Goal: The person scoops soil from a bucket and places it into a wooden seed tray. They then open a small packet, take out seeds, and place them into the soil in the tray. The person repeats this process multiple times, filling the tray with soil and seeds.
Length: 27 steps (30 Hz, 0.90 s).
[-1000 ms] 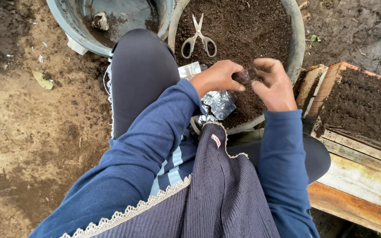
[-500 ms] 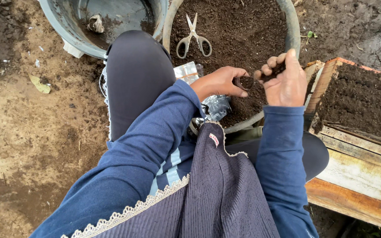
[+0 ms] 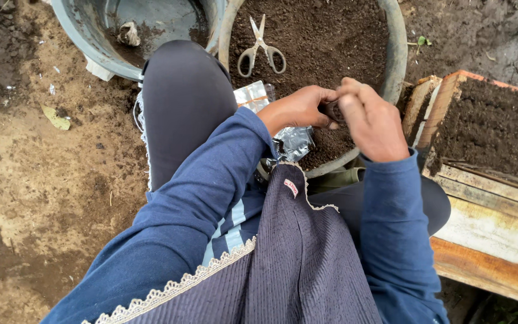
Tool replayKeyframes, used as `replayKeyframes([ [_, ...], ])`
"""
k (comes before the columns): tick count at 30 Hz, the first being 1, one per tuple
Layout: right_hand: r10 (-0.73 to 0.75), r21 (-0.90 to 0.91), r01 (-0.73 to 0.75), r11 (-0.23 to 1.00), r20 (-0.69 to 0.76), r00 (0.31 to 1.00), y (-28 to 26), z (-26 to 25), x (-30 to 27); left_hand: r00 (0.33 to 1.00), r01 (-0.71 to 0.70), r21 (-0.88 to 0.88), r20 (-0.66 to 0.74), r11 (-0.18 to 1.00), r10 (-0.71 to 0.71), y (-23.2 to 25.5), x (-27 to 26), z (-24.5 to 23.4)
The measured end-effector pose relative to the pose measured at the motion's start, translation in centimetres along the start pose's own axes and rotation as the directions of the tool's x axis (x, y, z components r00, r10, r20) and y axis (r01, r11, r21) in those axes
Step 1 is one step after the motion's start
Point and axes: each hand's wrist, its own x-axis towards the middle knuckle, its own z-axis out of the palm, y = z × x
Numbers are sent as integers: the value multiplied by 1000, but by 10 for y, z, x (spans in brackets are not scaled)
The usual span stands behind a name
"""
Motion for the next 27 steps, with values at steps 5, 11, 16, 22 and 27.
replayKeyframes([
  [5, 104, -267, -42, 963, 224, 969, -1, -19, -17, 992, -3, 217, 127, 976, -25, 33, 7, 19],
  [11, 150, -440, -145, 886, -25, 988, 118, -84, -77, 976, 40, 275, 197, 961, -97, 73, 41, 84],
  [16, 404, -501, -541, 675, -362, 840, 205, -157, -144, 936, -296, 513, 325, 806, 136, 29, 123, 202],
  [22, 563, -622, -647, 440, -370, 739, 364, -133, -174, 847, -287, 592, 524, 753, -89, 0, 164, 272],
  [27, 367, -755, -422, 502, -256, 895, 450, -103, -183, 877, -413, 570, 459, 711, 141, -4, 164, 213],
])
